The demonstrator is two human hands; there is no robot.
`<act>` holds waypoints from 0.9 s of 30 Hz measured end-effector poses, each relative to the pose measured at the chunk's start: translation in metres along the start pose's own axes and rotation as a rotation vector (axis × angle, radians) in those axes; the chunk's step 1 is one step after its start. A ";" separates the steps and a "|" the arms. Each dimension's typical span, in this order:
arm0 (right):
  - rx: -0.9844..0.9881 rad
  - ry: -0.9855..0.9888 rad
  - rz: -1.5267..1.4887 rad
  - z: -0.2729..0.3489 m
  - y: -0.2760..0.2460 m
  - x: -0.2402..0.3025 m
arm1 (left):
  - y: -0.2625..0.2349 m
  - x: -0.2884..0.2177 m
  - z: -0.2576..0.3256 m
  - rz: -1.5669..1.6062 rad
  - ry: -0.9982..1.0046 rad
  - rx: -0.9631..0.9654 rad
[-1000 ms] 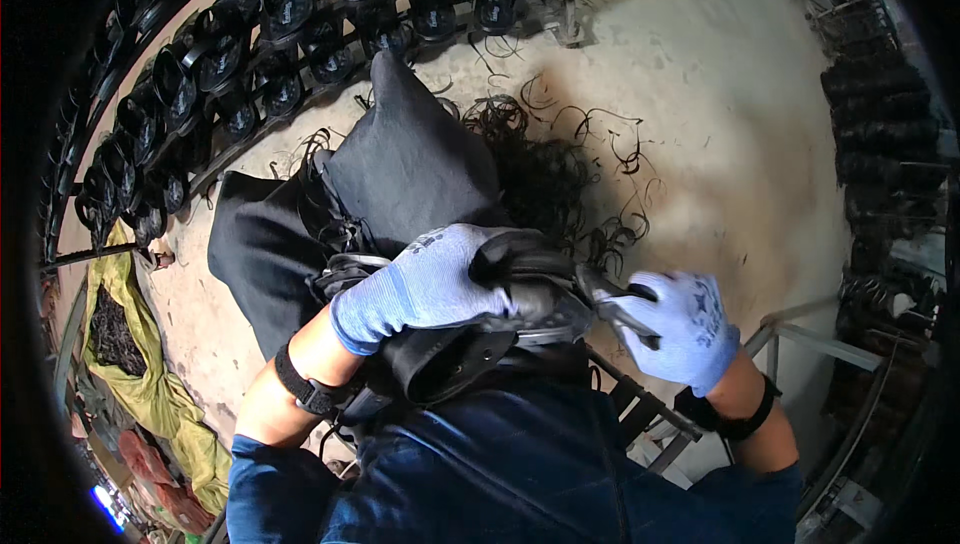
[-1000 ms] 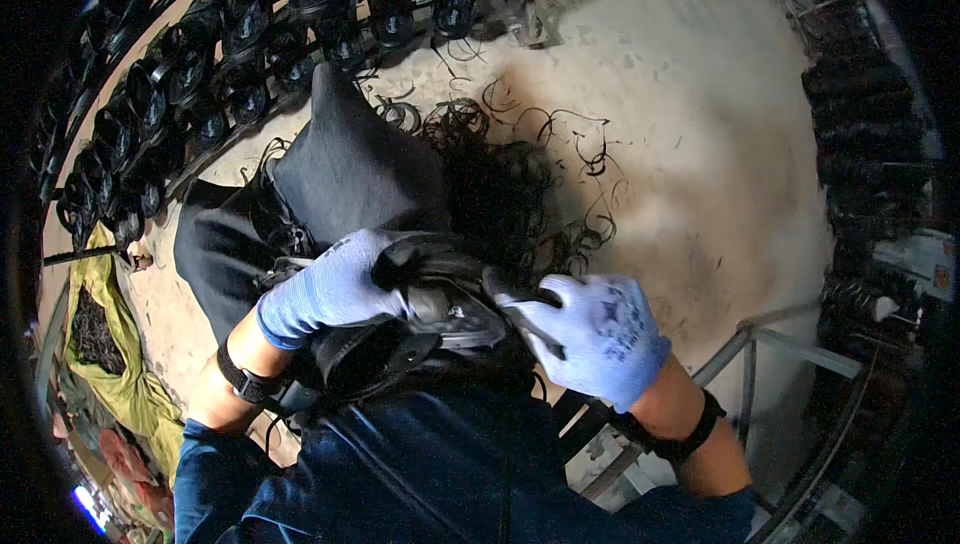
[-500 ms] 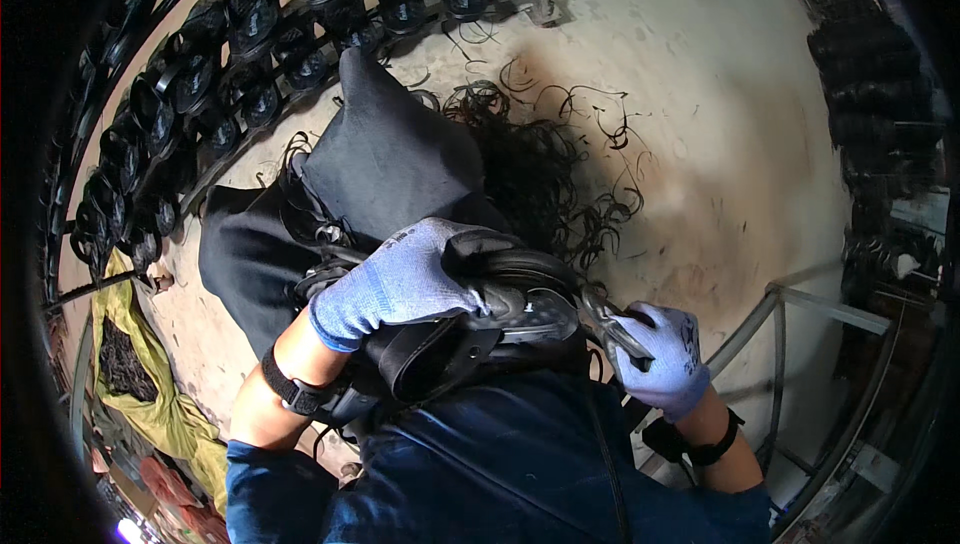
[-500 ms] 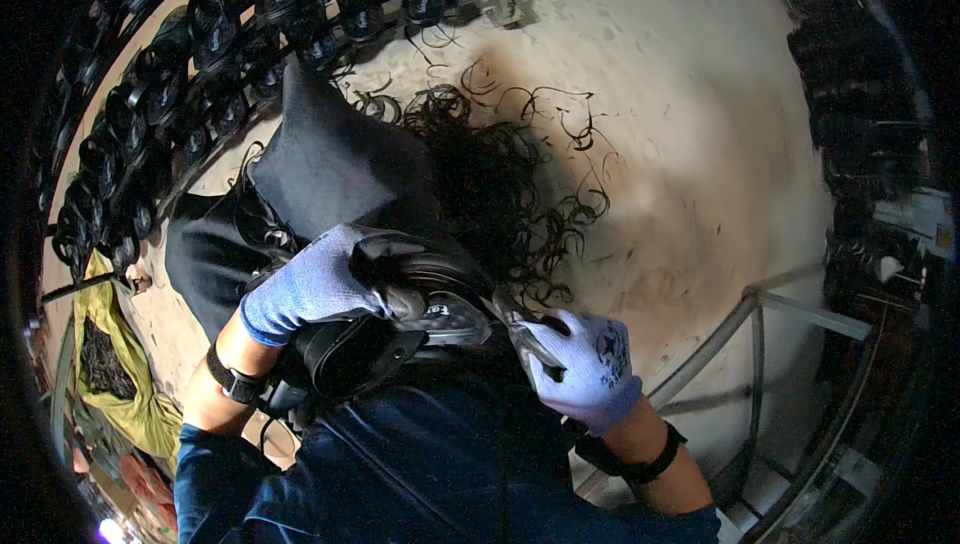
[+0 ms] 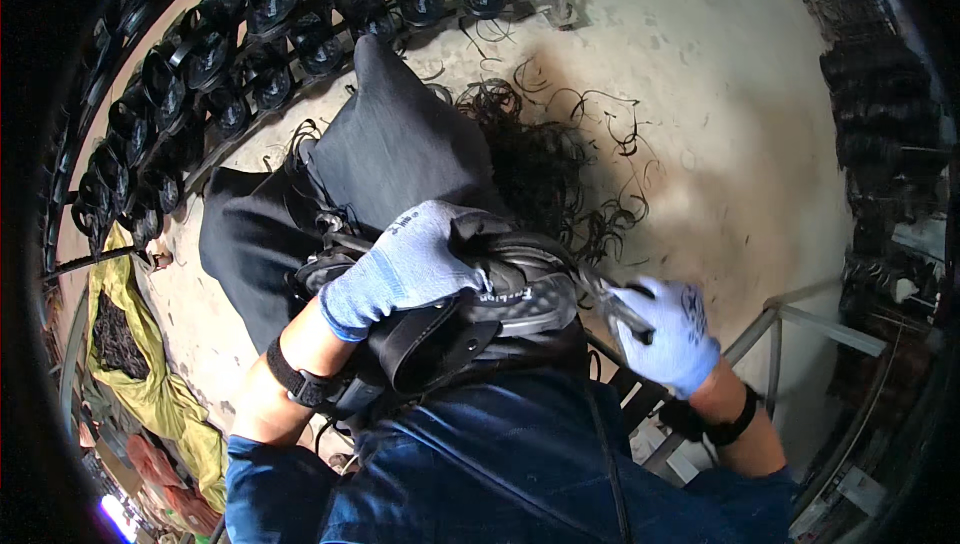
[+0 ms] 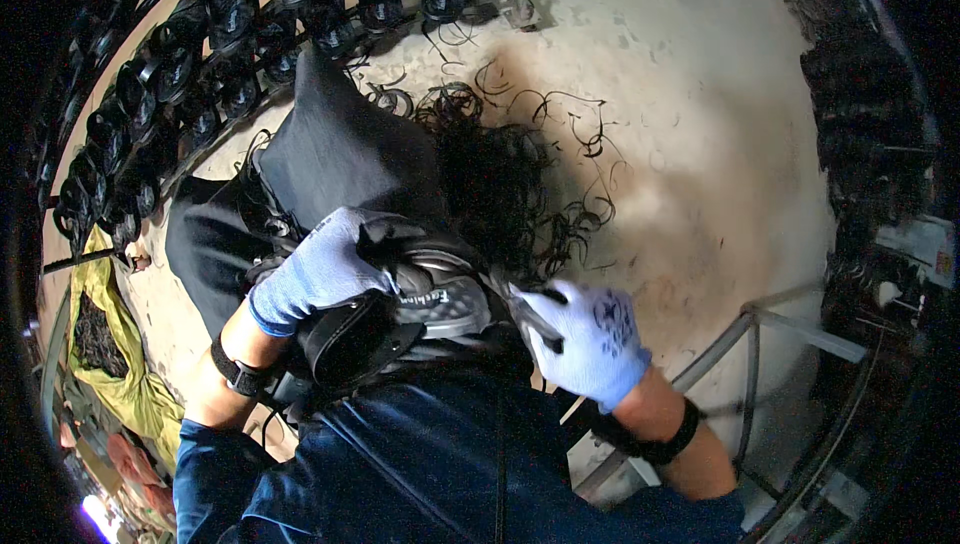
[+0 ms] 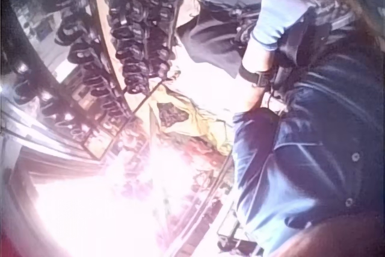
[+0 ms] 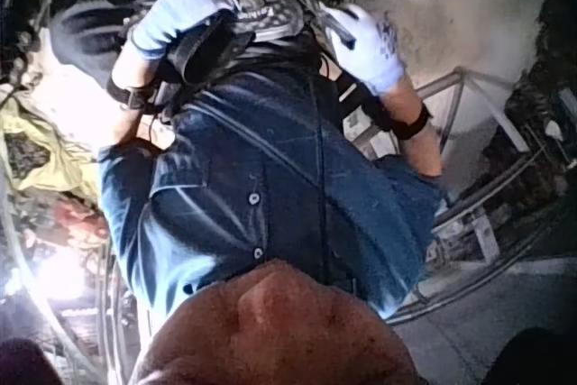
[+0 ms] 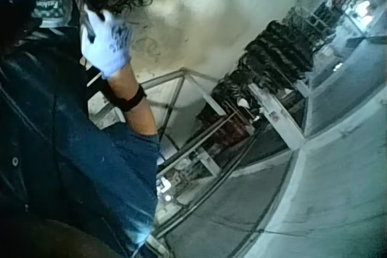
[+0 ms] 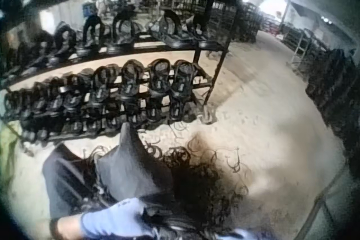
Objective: Cleaning and trimming threads from manufactured sandals using a tool.
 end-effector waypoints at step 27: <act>0.234 -0.184 -0.067 -0.039 -0.019 -0.012 | 0.003 -0.003 0.002 -0.059 -0.003 -0.003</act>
Point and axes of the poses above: each hand's wrist, its own z-axis away from the middle knuckle, its own y-axis out of the palm, x = y × z, the point moved 4 cm from there along -z, towards the middle knuckle, and after that the axes turned 7 degrees about -y, right-handed, at the moved point
